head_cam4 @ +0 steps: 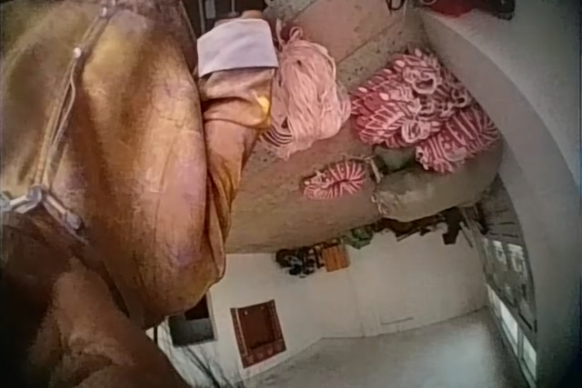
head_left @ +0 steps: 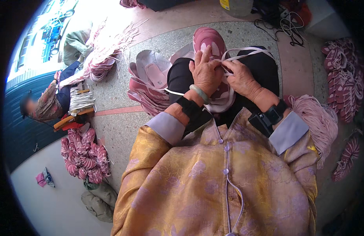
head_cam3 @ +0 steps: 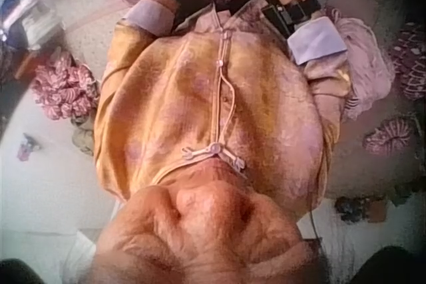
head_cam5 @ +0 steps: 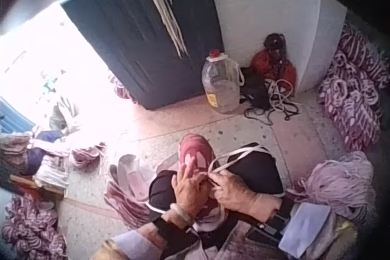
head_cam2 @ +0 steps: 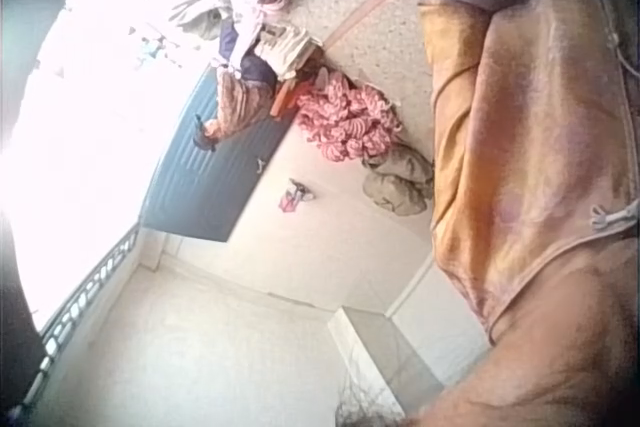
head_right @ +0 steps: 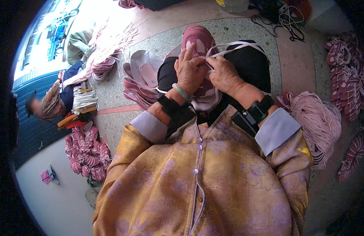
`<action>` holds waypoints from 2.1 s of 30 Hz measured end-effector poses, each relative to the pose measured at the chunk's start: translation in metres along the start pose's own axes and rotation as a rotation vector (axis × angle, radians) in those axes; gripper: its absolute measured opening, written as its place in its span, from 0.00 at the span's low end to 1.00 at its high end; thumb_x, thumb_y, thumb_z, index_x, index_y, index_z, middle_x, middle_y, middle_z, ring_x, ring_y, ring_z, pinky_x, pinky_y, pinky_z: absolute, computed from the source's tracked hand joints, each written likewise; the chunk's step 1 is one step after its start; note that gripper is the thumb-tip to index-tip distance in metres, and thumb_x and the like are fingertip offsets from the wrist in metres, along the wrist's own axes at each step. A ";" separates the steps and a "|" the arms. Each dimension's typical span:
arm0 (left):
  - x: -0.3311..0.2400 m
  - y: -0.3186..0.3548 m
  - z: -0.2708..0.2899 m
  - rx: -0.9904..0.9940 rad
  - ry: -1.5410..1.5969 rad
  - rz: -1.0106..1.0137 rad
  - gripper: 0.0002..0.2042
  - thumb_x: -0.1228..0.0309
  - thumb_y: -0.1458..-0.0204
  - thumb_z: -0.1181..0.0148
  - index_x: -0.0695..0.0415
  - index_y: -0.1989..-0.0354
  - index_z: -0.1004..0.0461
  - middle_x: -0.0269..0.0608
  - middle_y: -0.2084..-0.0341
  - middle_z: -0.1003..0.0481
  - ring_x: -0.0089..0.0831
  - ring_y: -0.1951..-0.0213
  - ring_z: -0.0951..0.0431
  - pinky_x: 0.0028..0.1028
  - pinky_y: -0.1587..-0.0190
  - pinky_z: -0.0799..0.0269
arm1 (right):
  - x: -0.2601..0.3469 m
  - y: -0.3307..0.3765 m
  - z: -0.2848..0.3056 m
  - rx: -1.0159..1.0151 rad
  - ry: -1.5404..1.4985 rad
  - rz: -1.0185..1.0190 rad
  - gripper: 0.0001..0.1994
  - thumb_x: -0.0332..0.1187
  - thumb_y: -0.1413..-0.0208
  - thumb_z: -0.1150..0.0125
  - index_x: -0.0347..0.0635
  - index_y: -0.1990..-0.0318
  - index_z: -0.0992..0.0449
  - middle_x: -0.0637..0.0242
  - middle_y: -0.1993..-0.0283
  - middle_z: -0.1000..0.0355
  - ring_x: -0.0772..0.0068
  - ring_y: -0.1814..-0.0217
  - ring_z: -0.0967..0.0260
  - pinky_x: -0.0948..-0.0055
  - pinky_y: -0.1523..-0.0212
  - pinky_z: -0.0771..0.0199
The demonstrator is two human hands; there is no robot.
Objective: Insert laces into the eyelets of pink athletic shoes during manufacturing.
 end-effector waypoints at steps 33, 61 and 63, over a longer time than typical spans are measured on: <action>0.309 0.244 0.213 0.086 -0.658 0.629 0.08 0.71 0.61 0.47 0.57 0.71 0.26 0.45 0.65 0.27 0.45 0.63 0.28 0.35 0.59 0.33 | -0.024 -0.004 -0.005 -0.124 -0.265 -0.282 0.25 0.39 0.62 0.34 0.35 0.57 0.32 0.62 0.74 0.32 0.70 0.72 0.33 0.73 0.70 0.31; 0.016 0.013 0.039 0.206 0.053 -0.091 0.11 0.63 0.52 0.47 0.59 0.71 0.32 0.51 0.79 0.28 0.47 0.72 0.26 0.39 0.70 0.32 | -0.003 -0.021 0.032 -0.024 0.184 -0.173 0.13 0.48 0.58 0.40 0.48 0.78 0.25 0.67 0.81 0.30 0.64 0.73 0.32 0.64 0.62 0.43; 0.018 0.014 0.038 0.261 -0.046 -0.112 0.10 0.63 0.51 0.47 0.58 0.73 0.32 0.50 0.82 0.29 0.48 0.74 0.27 0.39 0.72 0.33 | -0.001 -0.021 0.024 -0.021 0.261 -0.177 0.14 0.48 0.59 0.40 0.48 0.79 0.26 0.67 0.80 0.29 0.64 0.73 0.32 0.64 0.62 0.45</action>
Point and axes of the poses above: each hand's wrist, its own y-axis away from the middle knuckle, its own z-axis out of the back of the hand, x = y × z, the point moved 4 cm from there along -y, towards the middle knuckle
